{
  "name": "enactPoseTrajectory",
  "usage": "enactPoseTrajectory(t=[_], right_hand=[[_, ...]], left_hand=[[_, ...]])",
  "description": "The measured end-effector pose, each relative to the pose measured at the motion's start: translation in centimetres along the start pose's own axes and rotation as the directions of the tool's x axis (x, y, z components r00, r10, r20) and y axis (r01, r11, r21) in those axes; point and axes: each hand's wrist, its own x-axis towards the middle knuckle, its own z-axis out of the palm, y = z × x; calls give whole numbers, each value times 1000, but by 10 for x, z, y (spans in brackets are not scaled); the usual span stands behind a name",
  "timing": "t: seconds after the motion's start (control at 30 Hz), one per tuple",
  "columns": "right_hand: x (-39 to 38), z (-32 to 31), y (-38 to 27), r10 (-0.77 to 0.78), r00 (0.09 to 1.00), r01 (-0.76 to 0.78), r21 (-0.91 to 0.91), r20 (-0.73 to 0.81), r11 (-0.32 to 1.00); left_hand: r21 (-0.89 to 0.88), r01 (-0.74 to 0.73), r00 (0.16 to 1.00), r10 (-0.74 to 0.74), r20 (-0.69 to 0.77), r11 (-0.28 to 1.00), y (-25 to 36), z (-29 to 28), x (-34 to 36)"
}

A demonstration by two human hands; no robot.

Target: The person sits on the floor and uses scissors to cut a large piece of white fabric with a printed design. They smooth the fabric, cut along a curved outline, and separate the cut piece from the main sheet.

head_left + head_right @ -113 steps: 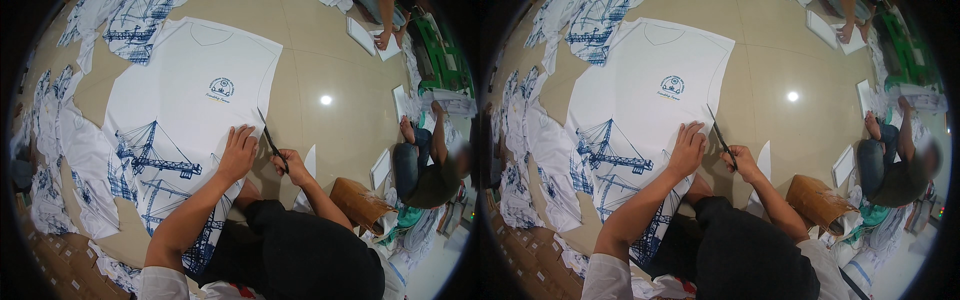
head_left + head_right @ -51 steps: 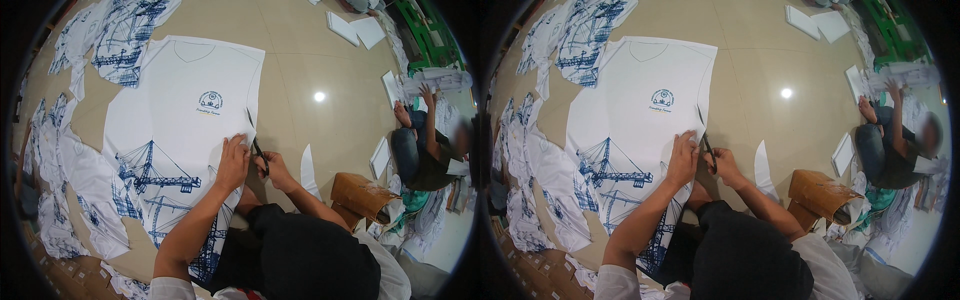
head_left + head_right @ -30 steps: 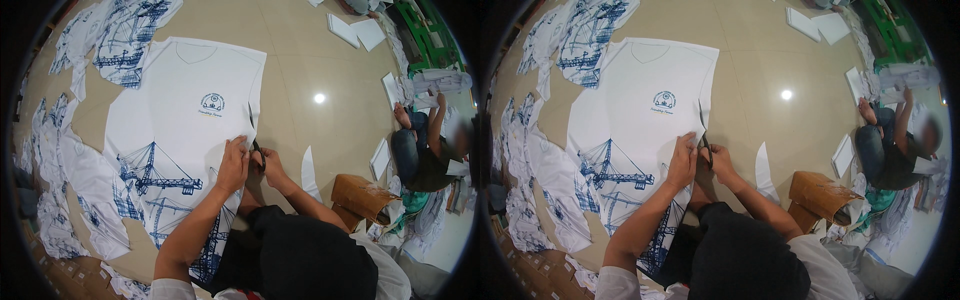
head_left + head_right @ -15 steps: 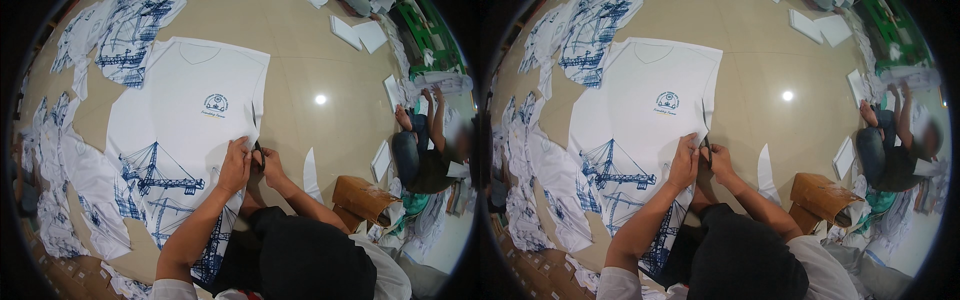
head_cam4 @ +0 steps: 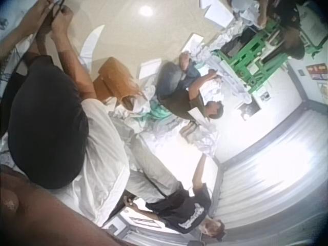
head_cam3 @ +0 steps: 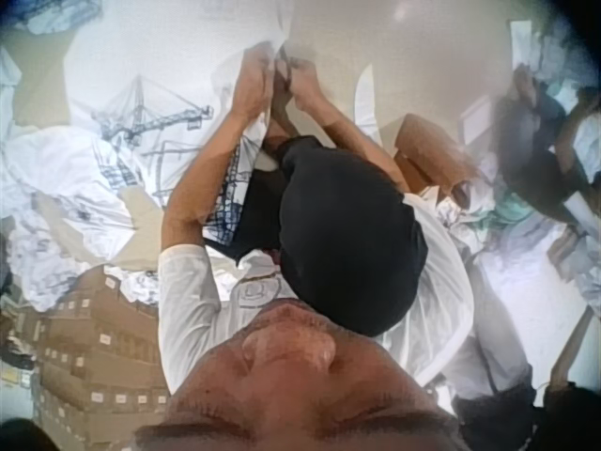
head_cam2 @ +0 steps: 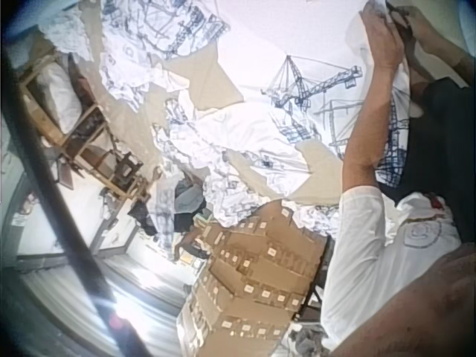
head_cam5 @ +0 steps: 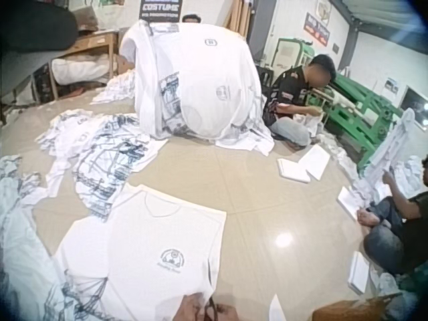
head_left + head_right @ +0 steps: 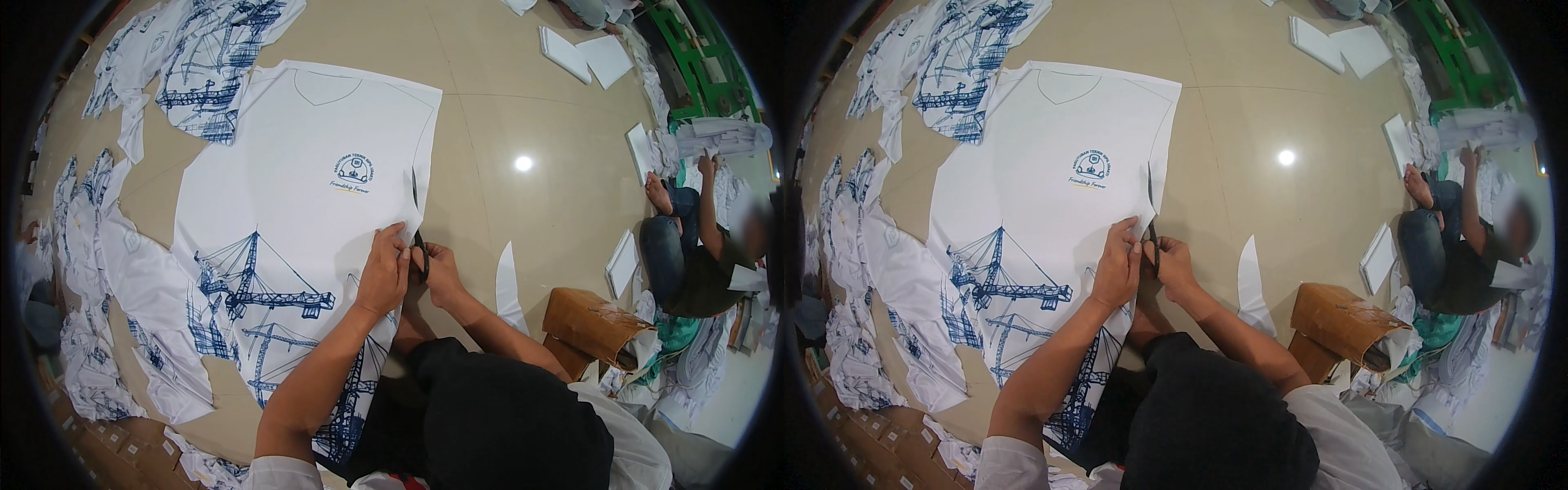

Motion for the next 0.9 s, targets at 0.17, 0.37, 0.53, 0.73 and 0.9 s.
enactPoseTrajectory(t=[0.17,0.37,0.53,0.73,0.9], right_hand=[[0,3,3,-13,1000,13,23,-23,1000],[-2,9,4,-2,1000,4,58,-30,998],[-3,13,4,-9,999,11,54,-48,998],[-4,19,5,-18,998,22,54,-63,998],[-4,23,-4,21,999,-18,69,-34,997]], left_hand=[[-15,29,1000,-29,9,999,2,-2,0],[-42,21,1000,-21,-11,999,2,-4,1],[-50,20,1000,-21,-16,999,2,-6,1],[-39,-14,998,11,-67,999,-4,-5,2],[-100,30,998,-36,-56,995,-2,-8,1]])
